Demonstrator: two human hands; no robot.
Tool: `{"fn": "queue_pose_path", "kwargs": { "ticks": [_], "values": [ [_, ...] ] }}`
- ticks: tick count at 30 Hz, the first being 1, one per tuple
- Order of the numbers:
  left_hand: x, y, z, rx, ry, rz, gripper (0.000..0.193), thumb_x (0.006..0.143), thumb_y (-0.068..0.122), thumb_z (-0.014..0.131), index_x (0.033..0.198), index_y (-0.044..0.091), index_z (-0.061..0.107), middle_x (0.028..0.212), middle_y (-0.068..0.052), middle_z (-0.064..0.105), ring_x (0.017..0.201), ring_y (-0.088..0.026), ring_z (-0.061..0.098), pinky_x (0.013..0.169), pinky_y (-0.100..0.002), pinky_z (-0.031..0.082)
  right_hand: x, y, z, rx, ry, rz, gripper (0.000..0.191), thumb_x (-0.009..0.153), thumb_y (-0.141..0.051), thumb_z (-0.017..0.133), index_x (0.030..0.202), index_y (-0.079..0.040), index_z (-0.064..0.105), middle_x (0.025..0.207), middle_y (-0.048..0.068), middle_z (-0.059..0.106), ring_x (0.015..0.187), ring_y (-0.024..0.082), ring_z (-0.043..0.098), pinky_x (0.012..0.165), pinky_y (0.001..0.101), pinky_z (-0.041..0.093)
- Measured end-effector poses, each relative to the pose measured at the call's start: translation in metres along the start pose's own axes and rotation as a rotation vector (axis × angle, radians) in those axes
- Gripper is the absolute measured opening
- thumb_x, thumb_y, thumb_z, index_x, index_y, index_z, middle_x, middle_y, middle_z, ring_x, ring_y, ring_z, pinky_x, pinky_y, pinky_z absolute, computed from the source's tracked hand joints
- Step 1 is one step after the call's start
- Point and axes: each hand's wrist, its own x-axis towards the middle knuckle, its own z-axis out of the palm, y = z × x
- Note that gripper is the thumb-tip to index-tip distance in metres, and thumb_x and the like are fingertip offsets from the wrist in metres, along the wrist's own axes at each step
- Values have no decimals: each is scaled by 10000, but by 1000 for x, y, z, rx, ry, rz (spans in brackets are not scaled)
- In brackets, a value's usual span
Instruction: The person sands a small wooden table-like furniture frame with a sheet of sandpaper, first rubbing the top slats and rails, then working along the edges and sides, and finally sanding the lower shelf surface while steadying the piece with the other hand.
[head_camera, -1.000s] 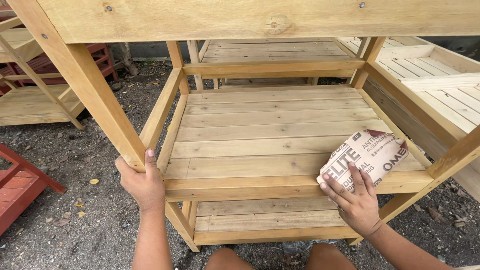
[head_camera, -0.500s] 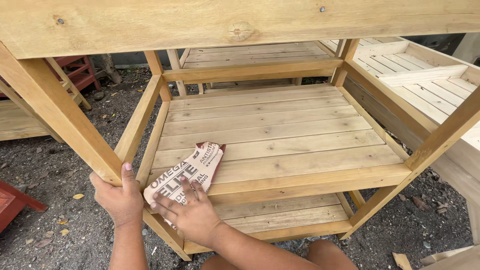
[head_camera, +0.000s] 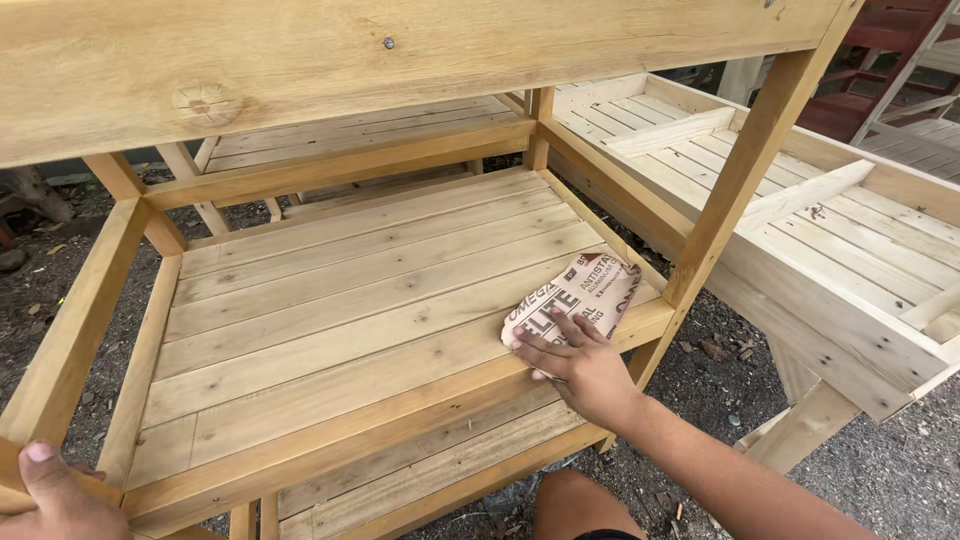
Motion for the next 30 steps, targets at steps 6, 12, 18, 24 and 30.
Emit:
{"fn": "queue_pose_path", "kwargs": {
  "ticks": [6, 12, 18, 24, 30],
  "values": [
    [-4, 26, -4, -14, 3, 161, 433, 1179, 243, 672, 1194, -85, 391, 956, -160, 630, 735, -228, 694, 650, -352, 565, 112, -163, 51, 287, -244, -355, 511, 947, -367, 621, 1452, -346, 547, 1536, -117, 503, 1485, 407, 336, 1205, 653, 189],
    [3, 58, -3, 112, 29, 145, 431, 1078, 321, 731, 1150, -20, 478, 971, -175, 670, 875, -291, 706, 775, -416, 549, 173, -278, 70, 388, -291, -488, 576, 916, -265, 613, 1478, -355, 526, 1610, -128, 430, 1507, 393, 281, 1215, 651, 143],
    [2, 65, -6, 103, -6, 112, 431, 1024, 341, 719, 1155, -10, 507, 956, -165, 691, 867, -293, 714, 786, -413, 550, 98, -130, 15, 398, -374, -371, 508, 867, -212, 664, 1353, -359, 655, 1543, -165, 493, 1521, 259, 307, 1246, 554, 163],
    [-2, 66, 2, 80, 32, 83, 453, 1004, 358, 725, 1161, -13, 517, 939, -182, 693, 863, -318, 717, 783, -428, 549, 106, -104, 23, 348, -510, -199, 537, 927, -259, 613, 1457, -342, 606, 1593, -165, 476, 1522, 297, 218, 1225, 567, 106],
    [1, 68, -1, 76, 25, 71, 482, 973, 369, 719, 1194, -13, 524, 959, -204, 720, 886, -335, 740, 780, -438, 559, 211, -266, 67, 517, -491, -441, 367, 1015, -330, 543, 1368, -265, 619, 1583, -145, 426, 1526, 392, 190, 1213, 654, 77]
  ]
}}
